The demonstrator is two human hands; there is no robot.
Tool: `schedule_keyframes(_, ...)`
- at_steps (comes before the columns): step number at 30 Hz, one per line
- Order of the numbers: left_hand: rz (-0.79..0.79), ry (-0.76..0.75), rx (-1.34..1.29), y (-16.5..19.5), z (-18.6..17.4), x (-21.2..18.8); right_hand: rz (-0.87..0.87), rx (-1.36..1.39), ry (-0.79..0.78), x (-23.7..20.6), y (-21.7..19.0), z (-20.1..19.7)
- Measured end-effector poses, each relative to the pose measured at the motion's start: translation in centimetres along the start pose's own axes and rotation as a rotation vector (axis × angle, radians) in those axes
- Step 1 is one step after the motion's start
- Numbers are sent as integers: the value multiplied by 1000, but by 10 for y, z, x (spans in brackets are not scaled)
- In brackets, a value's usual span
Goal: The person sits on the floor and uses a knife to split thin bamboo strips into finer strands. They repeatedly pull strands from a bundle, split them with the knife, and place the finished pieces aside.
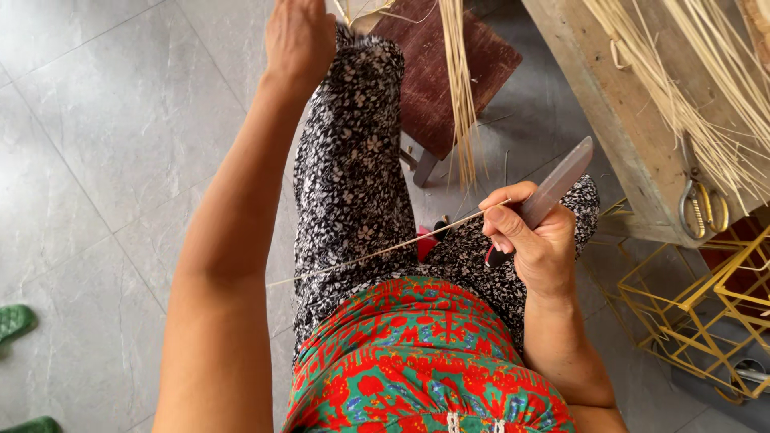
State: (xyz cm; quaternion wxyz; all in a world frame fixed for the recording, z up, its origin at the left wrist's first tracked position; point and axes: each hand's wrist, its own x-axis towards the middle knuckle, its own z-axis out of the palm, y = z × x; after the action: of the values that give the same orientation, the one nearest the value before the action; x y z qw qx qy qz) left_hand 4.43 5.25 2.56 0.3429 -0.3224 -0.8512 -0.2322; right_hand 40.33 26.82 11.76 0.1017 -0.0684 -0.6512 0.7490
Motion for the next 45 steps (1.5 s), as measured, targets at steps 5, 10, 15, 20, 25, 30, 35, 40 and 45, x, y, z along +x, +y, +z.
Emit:
schedule_keyframes(5,-462,-697,-470,100,-67,0,-24,86,78,12,-3,-6)
schedule_keyframes(10,104,-500,-809,205,-139,-31,-82,51,113,14,-8,-4)
schedule_keyframes(15,-23,-414,-945,230,-158,-30,-173,12,31,5,-16,0)
schedule_keyframes(20,-117,-516,-1061,231,-170,-34,-88,199,-39,-11,-29,-6)
schedule_keyframes(25,-131,-610,-1151,228,-171,-34,4,279,-128,-30,-41,0)
schedule_keyframes(30,-225,-814,-1337,228,-171,-31,91,545,-220,-38,-50,5)
schedule_keyframes(35,-234,-842,-1437,228,-166,-36,75,549,-241,-40,-49,7)
schedule_keyframes(40,-156,-709,-1479,228,-158,-43,69,548,-230,-40,-45,8)
schedule_keyframes(45,-324,-859,-1540,226,-154,-46,99,582,-264,-41,-45,8)
